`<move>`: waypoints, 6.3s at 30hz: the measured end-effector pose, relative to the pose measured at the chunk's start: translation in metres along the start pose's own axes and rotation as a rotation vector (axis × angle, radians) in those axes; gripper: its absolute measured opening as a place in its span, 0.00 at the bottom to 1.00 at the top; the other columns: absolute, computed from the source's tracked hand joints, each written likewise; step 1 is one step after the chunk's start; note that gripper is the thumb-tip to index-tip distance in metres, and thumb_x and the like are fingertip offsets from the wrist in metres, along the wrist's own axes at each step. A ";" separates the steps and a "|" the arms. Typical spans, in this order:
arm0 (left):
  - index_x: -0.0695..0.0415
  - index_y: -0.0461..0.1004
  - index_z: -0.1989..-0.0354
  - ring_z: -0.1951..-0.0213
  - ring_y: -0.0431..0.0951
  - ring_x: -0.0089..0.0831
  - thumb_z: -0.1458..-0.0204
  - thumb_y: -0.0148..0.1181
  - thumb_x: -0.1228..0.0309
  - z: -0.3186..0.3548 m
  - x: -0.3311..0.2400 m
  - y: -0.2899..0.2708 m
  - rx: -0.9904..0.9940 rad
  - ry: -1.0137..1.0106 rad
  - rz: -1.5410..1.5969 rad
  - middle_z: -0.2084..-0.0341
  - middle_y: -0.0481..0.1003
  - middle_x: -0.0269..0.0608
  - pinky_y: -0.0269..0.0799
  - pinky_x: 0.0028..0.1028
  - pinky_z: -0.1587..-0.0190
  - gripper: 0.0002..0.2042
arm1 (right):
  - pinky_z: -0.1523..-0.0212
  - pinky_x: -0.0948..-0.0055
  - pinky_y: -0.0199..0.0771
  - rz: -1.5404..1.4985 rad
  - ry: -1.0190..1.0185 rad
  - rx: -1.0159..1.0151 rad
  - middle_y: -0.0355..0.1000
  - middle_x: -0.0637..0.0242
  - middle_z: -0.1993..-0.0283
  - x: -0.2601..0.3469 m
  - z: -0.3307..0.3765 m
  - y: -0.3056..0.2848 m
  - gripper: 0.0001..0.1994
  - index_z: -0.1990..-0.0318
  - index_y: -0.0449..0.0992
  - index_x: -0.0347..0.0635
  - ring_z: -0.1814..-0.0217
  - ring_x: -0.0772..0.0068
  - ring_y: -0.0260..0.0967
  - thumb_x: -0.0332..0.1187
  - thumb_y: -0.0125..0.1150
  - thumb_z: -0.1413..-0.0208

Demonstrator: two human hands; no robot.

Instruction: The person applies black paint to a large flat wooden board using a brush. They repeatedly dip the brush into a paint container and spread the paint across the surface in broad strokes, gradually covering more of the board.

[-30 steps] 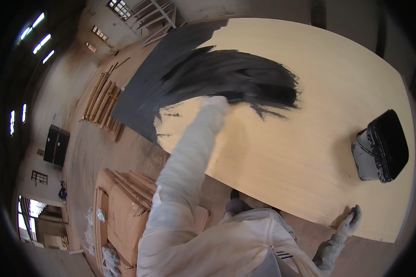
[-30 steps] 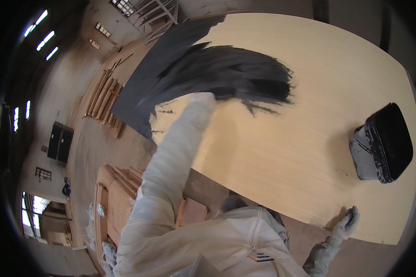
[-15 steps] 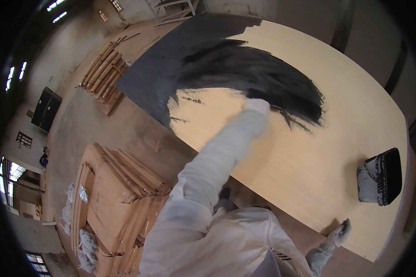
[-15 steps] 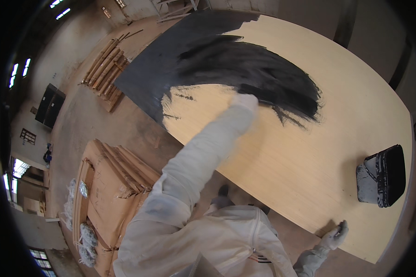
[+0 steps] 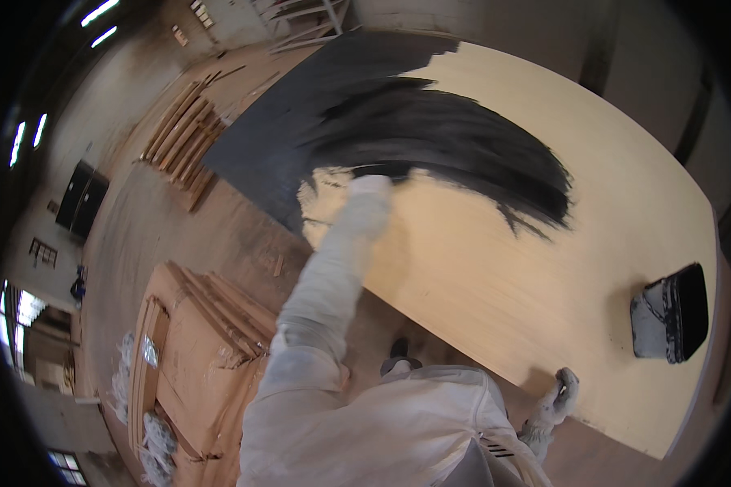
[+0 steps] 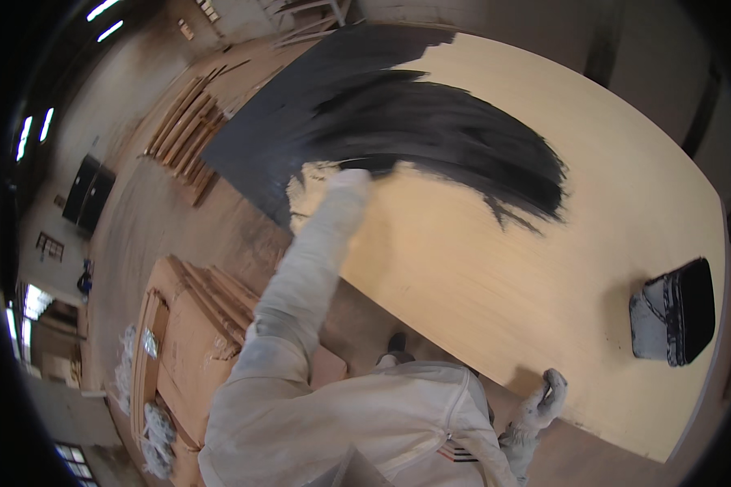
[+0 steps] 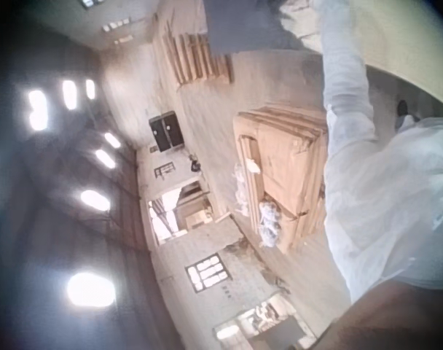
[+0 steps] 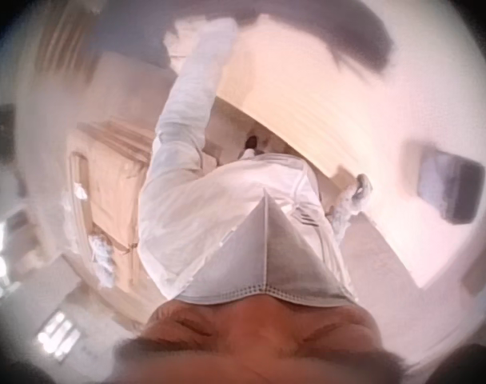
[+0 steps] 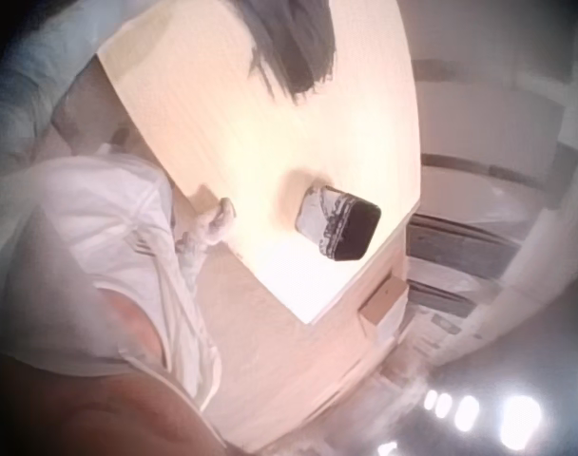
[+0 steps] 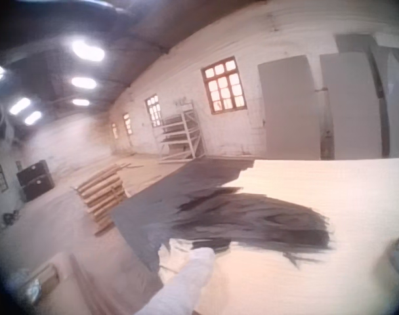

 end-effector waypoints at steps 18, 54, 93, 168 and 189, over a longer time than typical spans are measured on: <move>0.56 0.79 0.41 0.44 0.84 0.45 0.33 0.51 0.65 0.004 0.109 -0.012 0.028 -0.079 0.000 0.48 0.84 0.49 0.80 0.46 0.44 0.17 | 0.51 0.71 0.78 -0.246 0.172 0.213 0.76 0.57 0.54 0.079 -0.019 0.137 0.13 0.50 0.78 0.30 0.54 0.69 0.75 0.12 0.50 0.37; 0.63 0.69 0.31 0.45 0.80 0.54 0.46 0.62 0.77 0.381 -0.295 0.064 -0.463 0.893 0.859 0.41 0.77 0.55 0.76 0.48 0.43 0.30 | 0.55 0.74 0.78 0.273 -0.230 -0.043 0.78 0.60 0.49 0.163 -0.216 -0.220 0.24 0.31 0.72 0.40 0.55 0.69 0.78 0.24 0.59 0.34; 0.60 0.54 0.22 0.40 0.77 0.48 0.35 0.62 0.72 0.406 -0.555 0.039 0.787 0.649 1.691 0.34 0.71 0.52 0.73 0.44 0.35 0.35 | 0.55 0.58 0.80 1.288 -0.024 1.273 0.84 0.57 0.58 -0.015 -0.439 -0.220 0.17 0.56 0.89 0.50 0.55 0.54 0.82 0.29 0.68 0.57; 0.59 0.76 0.34 0.55 0.83 0.31 0.35 0.48 0.84 0.359 0.257 0.177 -0.217 -0.135 1.449 0.52 0.83 0.48 0.81 0.30 0.49 0.22 | 0.28 0.52 0.68 0.657 0.236 0.893 0.73 0.47 0.32 0.219 -0.037 0.534 0.26 0.30 0.69 0.40 0.28 0.42 0.70 0.45 0.34 0.23; 0.59 0.79 0.40 0.67 0.82 0.39 0.37 0.57 0.71 0.461 0.318 0.492 0.949 -0.603 1.151 0.64 0.82 0.47 0.81 0.40 0.66 0.18 | 0.43 0.45 0.76 0.985 0.378 0.372 0.80 0.42 0.51 0.147 0.044 0.177 0.25 0.30 0.72 0.47 0.45 0.37 0.78 0.37 0.54 0.33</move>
Point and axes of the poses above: each hand's wrist, its own z-axis away from the middle knuckle, its own y-axis out of the palm, x = y × z, the point moved 4 cm from there along -z, towards the middle knuckle
